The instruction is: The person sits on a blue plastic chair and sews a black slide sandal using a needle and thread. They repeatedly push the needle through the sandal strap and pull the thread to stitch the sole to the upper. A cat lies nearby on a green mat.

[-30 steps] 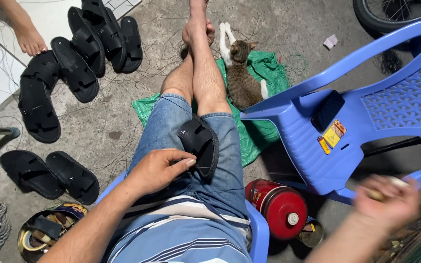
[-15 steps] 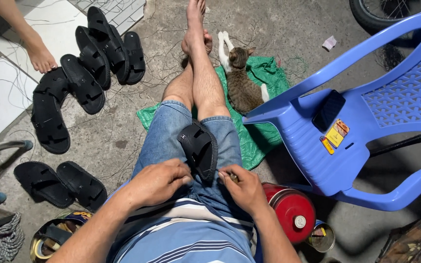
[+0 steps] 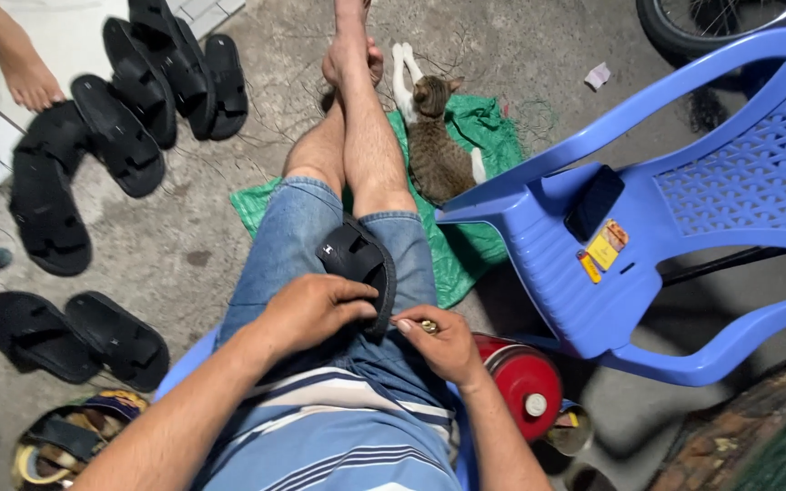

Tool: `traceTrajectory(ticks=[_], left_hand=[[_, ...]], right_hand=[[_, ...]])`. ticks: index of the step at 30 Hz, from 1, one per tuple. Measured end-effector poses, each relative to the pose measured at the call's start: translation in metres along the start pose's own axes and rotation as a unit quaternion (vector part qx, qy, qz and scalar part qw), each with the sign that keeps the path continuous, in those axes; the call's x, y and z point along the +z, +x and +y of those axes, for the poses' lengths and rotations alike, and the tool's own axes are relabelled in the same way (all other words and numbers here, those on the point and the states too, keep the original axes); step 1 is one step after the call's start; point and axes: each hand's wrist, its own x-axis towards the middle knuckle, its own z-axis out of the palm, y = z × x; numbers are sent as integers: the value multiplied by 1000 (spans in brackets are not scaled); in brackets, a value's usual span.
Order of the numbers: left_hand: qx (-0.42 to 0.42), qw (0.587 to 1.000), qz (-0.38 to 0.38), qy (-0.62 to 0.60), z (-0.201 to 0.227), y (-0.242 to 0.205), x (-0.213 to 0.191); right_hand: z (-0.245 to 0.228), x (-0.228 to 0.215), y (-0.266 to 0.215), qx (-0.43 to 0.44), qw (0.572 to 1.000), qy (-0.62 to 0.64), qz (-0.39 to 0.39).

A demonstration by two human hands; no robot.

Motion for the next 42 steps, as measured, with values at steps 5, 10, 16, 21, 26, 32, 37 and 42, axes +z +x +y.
traceTrajectory(ticks=[5, 10, 16, 21, 26, 32, 37, 42], left_hand=[[-17, 996, 28, 89, 0, -2, 4], [29, 994, 85, 68, 14, -24, 11], [-167, 955, 113, -217, 11, -19, -48], [-136, 763, 632, 19, -80, -37, -86], [179, 912, 332, 161, 9, -30, -35], [149, 976, 120, 108, 13, -23, 17], [62, 981, 168, 76, 15, -24, 35], [47, 977, 201, 50, 15, -22, 54]], right_hand=[[-8, -3, -4, 52, 999, -9, 9], [-28, -12, -16, 66, 997, 46, -19], [-55, -23, -26, -89, 996, -26, -12], [-53, -24, -24, -191, 961, -190, -56], [-48, -19, -15, -155, 946, -275, -68], [-51, -19, -12, -117, 932, -333, -79], [-54, -20, -12, -97, 940, -316, -87], [-57, -17, -14, -10, 900, -428, -78]])
